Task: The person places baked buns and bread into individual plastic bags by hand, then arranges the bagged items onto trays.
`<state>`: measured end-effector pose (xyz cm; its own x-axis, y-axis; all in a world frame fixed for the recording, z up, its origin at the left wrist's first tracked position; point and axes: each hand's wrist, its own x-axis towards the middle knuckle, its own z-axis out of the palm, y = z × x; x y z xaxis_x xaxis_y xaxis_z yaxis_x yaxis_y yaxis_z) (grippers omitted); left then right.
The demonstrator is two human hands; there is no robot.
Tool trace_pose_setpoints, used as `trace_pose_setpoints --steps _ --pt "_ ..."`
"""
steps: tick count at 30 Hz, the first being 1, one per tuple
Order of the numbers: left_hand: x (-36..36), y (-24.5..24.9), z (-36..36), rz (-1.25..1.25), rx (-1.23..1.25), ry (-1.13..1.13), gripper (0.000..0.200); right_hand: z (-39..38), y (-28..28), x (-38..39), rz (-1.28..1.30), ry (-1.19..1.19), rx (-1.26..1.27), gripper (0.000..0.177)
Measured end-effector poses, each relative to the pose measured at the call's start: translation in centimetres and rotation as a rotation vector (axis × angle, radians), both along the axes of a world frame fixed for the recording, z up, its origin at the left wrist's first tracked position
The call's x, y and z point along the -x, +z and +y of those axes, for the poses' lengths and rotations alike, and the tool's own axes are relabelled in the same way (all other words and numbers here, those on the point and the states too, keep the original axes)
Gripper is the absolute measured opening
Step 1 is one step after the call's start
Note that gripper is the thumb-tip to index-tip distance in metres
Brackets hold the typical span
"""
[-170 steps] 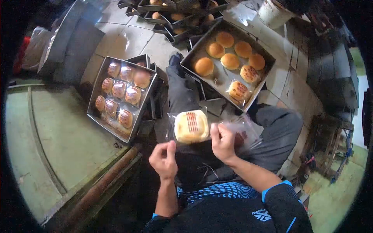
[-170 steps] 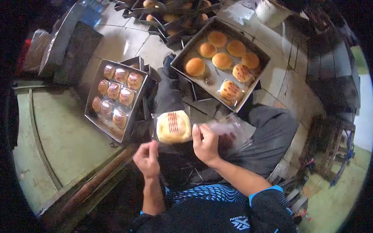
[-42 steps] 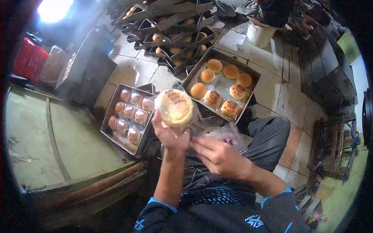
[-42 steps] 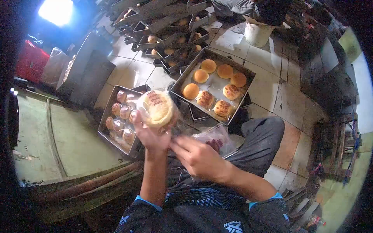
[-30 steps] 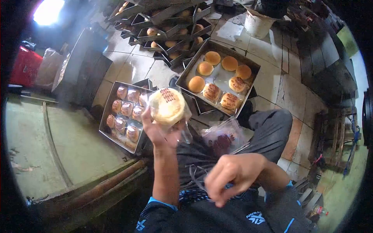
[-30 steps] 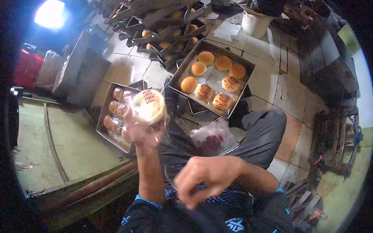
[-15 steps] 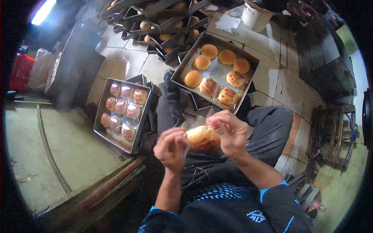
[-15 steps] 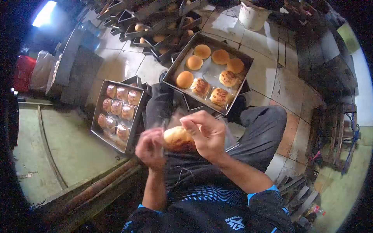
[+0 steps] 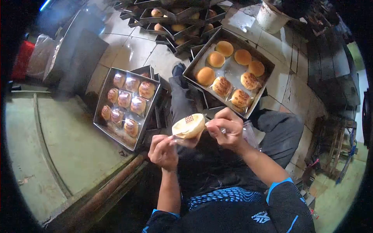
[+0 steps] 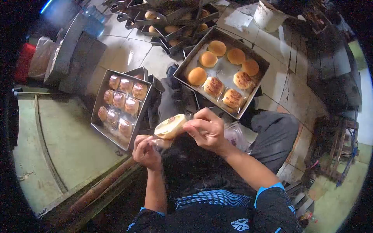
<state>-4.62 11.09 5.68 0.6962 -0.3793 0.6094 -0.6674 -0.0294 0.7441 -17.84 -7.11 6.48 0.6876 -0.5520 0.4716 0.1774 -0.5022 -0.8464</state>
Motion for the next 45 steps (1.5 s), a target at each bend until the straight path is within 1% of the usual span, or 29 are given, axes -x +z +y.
trace_pose_setpoints --steps 1,4,5,6,8,9,10,12,14,15,16,18,19,20,21,22,24,25,26,28,30,32,34,36,38,40,42,44,45 --pt "-0.5 -0.5 -0.8 -0.04 0.058 -0.016 0.015 -0.2 0.2 -0.8 0.009 -0.101 0.159 0.015" --pt "-0.8 -0.1 -4.4 -0.114 0.04 -0.039 0.02 -0.7 0.1 -5.3 -0.126 -0.02 0.24 0.018" --pt "-1.3 0.4 -5.6 -0.114 0.039 0.028 0.016 -1.4 0.9 -6.5 -0.048 -0.041 0.22 0.022" --pt "-2.2 0.1 -5.7 -0.049 -0.029 0.19 0.017 -2.1 0.8 -8.0 -0.101 -0.172 0.096 0.027" --pt "-2.4 0.8 -4.2 0.64 0.072 0.142 0.02 -1.9 1.8 -6.6 0.124 -0.359 -0.117 0.032" --pt "-1.6 1.1 -3.0 0.74 0.139 0.066 0.021 -0.6 0.8 -5.2 0.189 -0.358 -0.159 0.034" --pt "-0.7 1.3 -1.3 0.851 0.138 0.047 0.019 1.2 -0.8 -3.4 0.256 -0.357 -0.203 0.036" --pt "1.9 0.9 2.4 0.87 -0.07 0.061 0.016 4.4 -2.5 0.3 0.365 -0.325 -0.26 0.035" --pt "5.2 -0.8 5.0 0.766 -0.334 0.175 0.015 7.3 -5.6 3.4 0.493 -0.309 -0.391 0.035" --pt "6.3 -1.4 6.2 0.626 -0.421 0.163 0.014 7.8 -6.4 4.5 0.548 -0.303 -0.451 0.036" --pt "6.8 -0.7 5.8 0.266 -0.434 0.143 0.014 6.8 -5.4 5.3 0.748 -0.179 -0.496 0.035" --pt "7.1 -0.1 5.8 0.478 -0.111 0.174 0.015 4.4 -3.3 6.0 0.654 -0.184 -0.347 0.034" --pt "6.3 1.1 6.7 0.488 -0.293 0.223 0.017 3.2 -1.6 5.7 0.523 -0.258 -0.242 0.027" --pt "5.1 1.7 6.0 0.524 -0.222 0.199 0.02 2.4 1.1 5.2 0.612 -0.27 -0.337 0.016" --pt "4.2 3.2 4.4 0.589 -0.196 0.177 0.022 1.8 2.2 4.1 0.414 -0.111 -0.18 0.019" --pt "3.1 4.5 2.5 0.655 -0.169 0.148 0.024 1.4 2.8 2.7 0.215 0.041 -0.022 0.03" --pt "0.5 4.6 -0.3 0.651 -0.256 0.104 0.02 1.7 3.4 0.1 0.265 0.182 0.145 0.056" --pt "-0.4 4.8 -1.8 0.76 -0.202 0.042 0.02 1.4 1.5 -0.7 0.311 0.273 0.102 0.072" --pt "-1.0 4.2 -2.8 0.846 -0.121 0.003 0.017 0.6 0.0 -1.2 0.391 0.326 -0.026 0.074" --pt "-1.2 5.3 -4.0 0.832 -0.033 -0.015 0.017 -2.4 -1.1 -1.3 0.429 0.306 -0.284 0.072" --pt "-1.4 3.9 -3.6 0.865 0.044 -0.103 0.016 -5.7 -4.2 -1.4 0.446 0.066 -0.741 0.07" --pt "-0.6 2.5 -3.7 0.912 0.049 -0.149 0.014 -10.2 -8.1 -1.6 0.51 -0.279 -0.975 0.067" --pt "0.3 1.5 -4.5 0.947 -0.045 -0.148 0.011 -15.8 -12.1 -0.9 0.287 -0.331 -1.001 0.052" --pt "0.9 -0.1 -4.2 0.846 -0.134 -0.166 0.012 -19.8 -12.9 1.5 0.442 -0.516 -0.831 0.036" --pt "0.5 0.1 -4.0 0.773 -0.147 -0.189 0.012 -22.1 -15.1 5.6 0.847 -0.539 -0.7 0.035" --pt "0.2 0.6 -3.9 0.767 -0.147 -0.179 0.011 -18.9 -12.1 8.4 0.978 -0.327 -0.892 0.03" --pt "-0.2 1.1 -4.1 0.829 -0.142 -0.158 0.011 -13.6 -9.0 12.3 0.959 -0.013 -0.773 0.025" --pt "0.2 1.2 -5.5 0.8 -0.16 -0.165 0.014 -7.8 -8.0 15.5 0.723 -0.161 -0.771 0.021" --pt "1.0 1.6 -6.6 0.815 -0.176 -0.194 0.016 -5.7 -7.4 16.2 0.7 -0.249 -0.672 0.02"
